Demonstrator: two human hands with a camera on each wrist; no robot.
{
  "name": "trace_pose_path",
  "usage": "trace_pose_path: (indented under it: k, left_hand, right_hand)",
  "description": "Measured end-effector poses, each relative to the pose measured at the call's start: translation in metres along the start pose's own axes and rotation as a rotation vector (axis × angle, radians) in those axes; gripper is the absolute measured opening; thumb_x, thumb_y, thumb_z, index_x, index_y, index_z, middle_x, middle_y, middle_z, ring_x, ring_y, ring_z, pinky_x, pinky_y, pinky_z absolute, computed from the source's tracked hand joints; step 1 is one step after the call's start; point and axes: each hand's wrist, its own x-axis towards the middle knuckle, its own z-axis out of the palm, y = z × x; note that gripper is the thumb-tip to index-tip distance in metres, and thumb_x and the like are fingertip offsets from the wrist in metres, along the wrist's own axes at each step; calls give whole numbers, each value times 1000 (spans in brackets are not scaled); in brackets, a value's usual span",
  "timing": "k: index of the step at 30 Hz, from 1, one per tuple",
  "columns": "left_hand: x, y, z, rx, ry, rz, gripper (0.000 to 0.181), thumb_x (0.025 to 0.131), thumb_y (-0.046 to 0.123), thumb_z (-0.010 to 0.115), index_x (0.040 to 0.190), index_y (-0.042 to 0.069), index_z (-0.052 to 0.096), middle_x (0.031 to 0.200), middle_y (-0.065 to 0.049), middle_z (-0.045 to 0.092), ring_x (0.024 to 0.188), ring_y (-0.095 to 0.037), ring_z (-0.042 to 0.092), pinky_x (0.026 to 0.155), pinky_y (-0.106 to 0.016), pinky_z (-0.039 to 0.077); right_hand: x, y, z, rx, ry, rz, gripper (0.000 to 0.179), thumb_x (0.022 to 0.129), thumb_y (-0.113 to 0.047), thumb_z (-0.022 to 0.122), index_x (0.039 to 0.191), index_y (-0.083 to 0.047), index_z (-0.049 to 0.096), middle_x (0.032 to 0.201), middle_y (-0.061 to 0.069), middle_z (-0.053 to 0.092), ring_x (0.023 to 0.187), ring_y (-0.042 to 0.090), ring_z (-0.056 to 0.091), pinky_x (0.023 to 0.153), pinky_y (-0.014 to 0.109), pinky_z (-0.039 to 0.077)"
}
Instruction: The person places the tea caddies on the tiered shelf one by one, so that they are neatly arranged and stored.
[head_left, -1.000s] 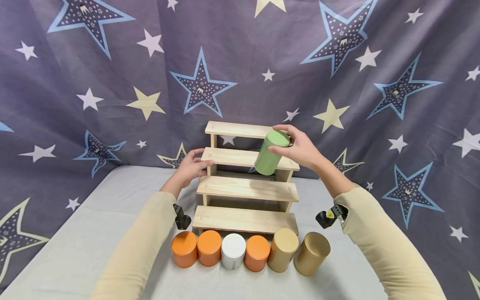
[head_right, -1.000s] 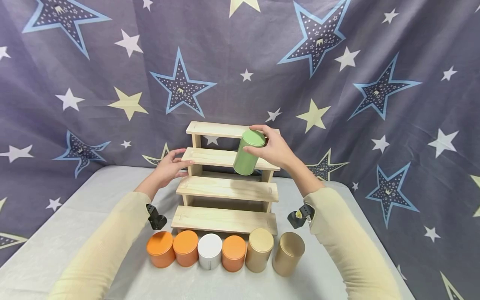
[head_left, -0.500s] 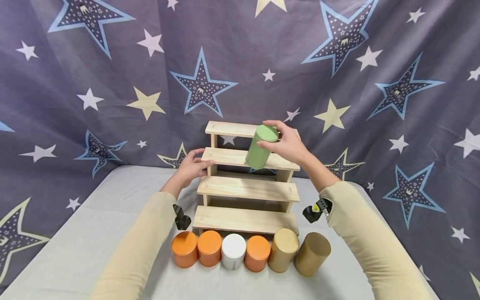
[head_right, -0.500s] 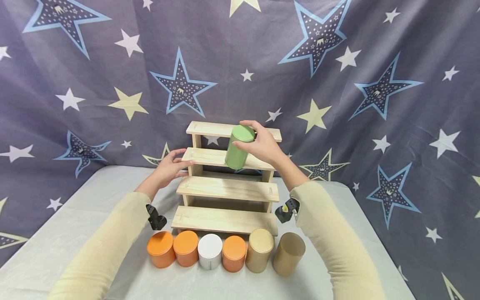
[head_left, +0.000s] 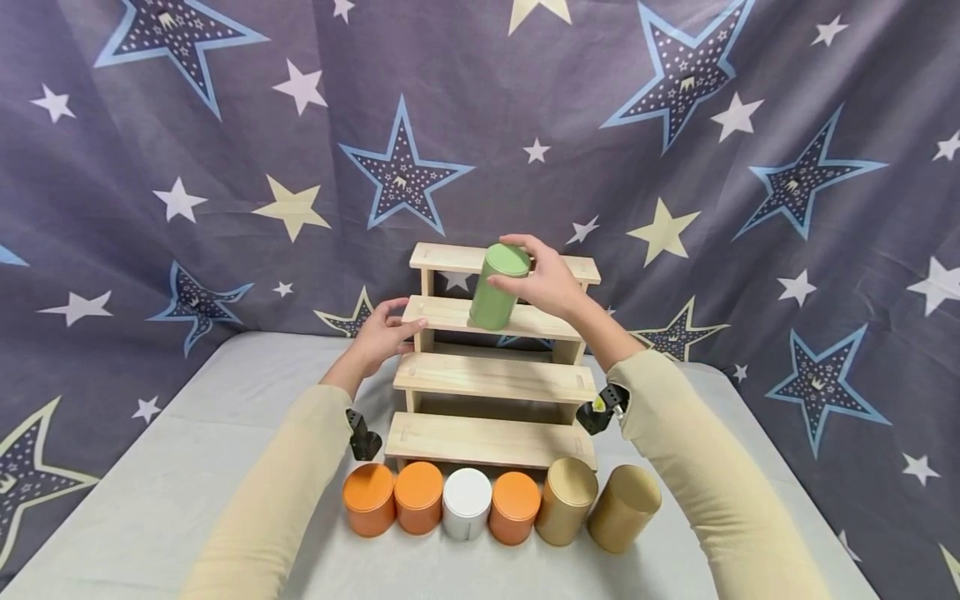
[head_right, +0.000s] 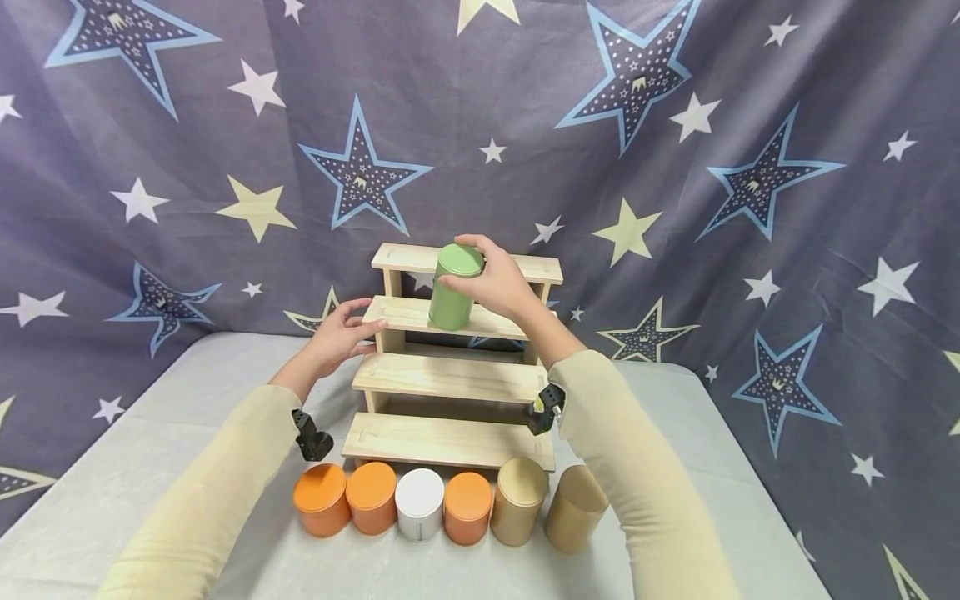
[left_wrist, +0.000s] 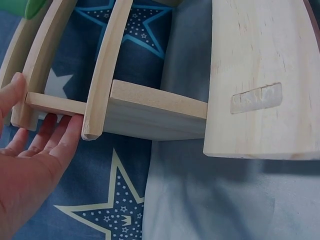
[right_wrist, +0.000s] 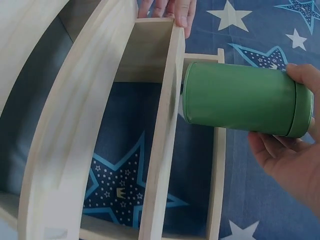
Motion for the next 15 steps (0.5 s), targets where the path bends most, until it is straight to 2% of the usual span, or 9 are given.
trace_pose_path:
  k: [15]
  left_hand:
    - [1,1,1,-15,0,-4,68,92,19,60,147,13,20,137,-25,40,125,-38,46,99,-47,48]
  right_hand:
    - [16,3,20,11,12,-12,64,81,-27,73,137,-15,44,121,11,56,105,25,59,87,38,54]
